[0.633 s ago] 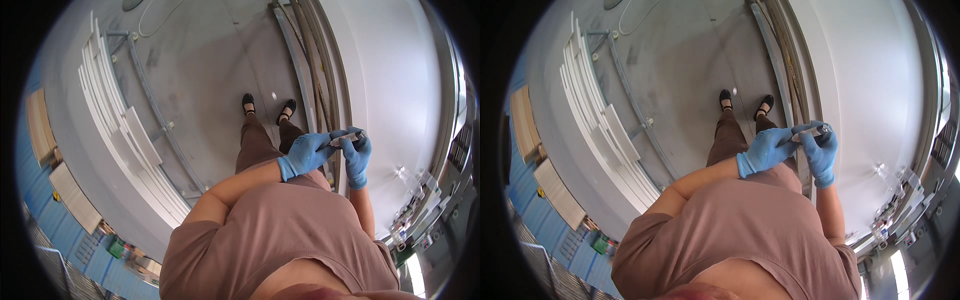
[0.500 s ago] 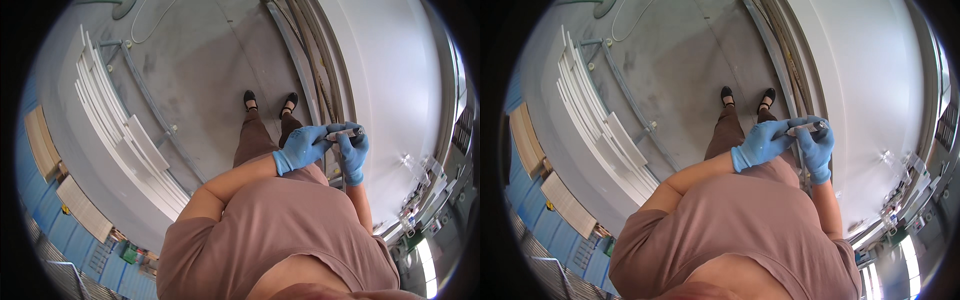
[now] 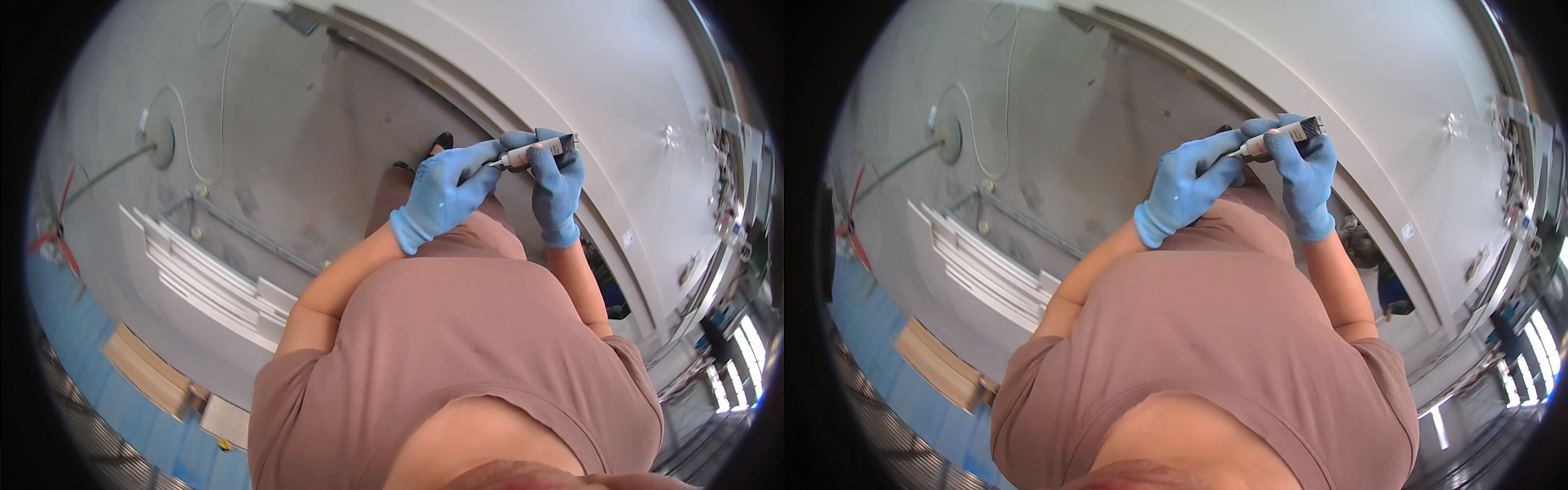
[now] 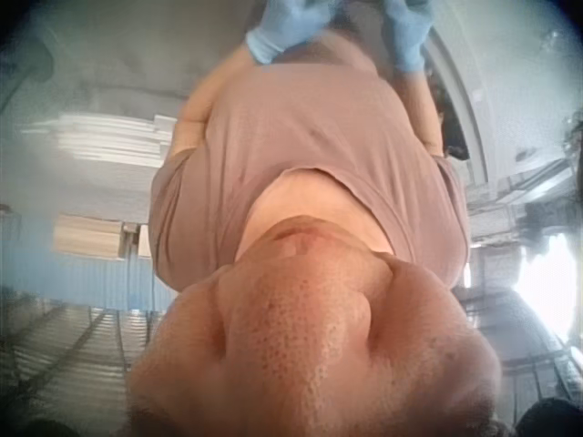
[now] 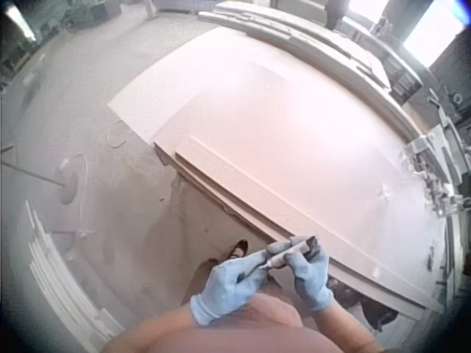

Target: The person aligns and stacks white panels on the floor, then moves to a workbench to wipe a long panel with a cloth and apply sealant from a tube along its edge. The person handles multiple panels and tools throughout the process.

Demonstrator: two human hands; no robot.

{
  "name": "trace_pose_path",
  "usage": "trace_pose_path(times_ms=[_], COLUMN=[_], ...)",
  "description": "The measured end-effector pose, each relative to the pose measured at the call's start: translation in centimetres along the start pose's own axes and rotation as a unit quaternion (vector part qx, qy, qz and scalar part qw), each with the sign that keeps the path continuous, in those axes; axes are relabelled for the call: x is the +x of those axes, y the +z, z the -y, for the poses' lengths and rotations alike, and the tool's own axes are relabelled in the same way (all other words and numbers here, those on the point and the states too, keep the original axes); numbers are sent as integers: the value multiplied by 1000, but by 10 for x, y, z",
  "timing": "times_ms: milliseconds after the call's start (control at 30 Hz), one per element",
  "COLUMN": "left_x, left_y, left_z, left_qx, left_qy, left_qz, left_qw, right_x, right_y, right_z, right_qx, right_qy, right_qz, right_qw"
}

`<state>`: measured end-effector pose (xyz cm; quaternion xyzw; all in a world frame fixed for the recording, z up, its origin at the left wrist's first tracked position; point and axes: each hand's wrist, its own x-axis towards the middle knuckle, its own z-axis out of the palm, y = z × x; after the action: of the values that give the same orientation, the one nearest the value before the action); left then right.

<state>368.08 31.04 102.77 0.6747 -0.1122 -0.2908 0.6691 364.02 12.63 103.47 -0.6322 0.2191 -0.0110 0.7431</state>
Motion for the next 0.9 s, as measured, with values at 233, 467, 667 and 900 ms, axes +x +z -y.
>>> trace_pose_path(times_ms=[233,467,667,900], left_x=[52,133,197,218], left_y=[-13,-38,-52,-51], left_z=[-21,-18,-6,-5], left_qx=[-13,-277,-353,-389], left_qy=[-79,-289,-294,-333], left_qz=[112,294,381,399], left_qw=[991,868,803,761], right_x=[15,45,87,76], right_y=[-1,13,27,7], right_z=[11,-5,-26,-34], right_qx=[35,209,371,481], right_qy=[-25,52,-125,-151], right_qz=[-78,-225,-272,-283], right_qw=[996,950,879,816])
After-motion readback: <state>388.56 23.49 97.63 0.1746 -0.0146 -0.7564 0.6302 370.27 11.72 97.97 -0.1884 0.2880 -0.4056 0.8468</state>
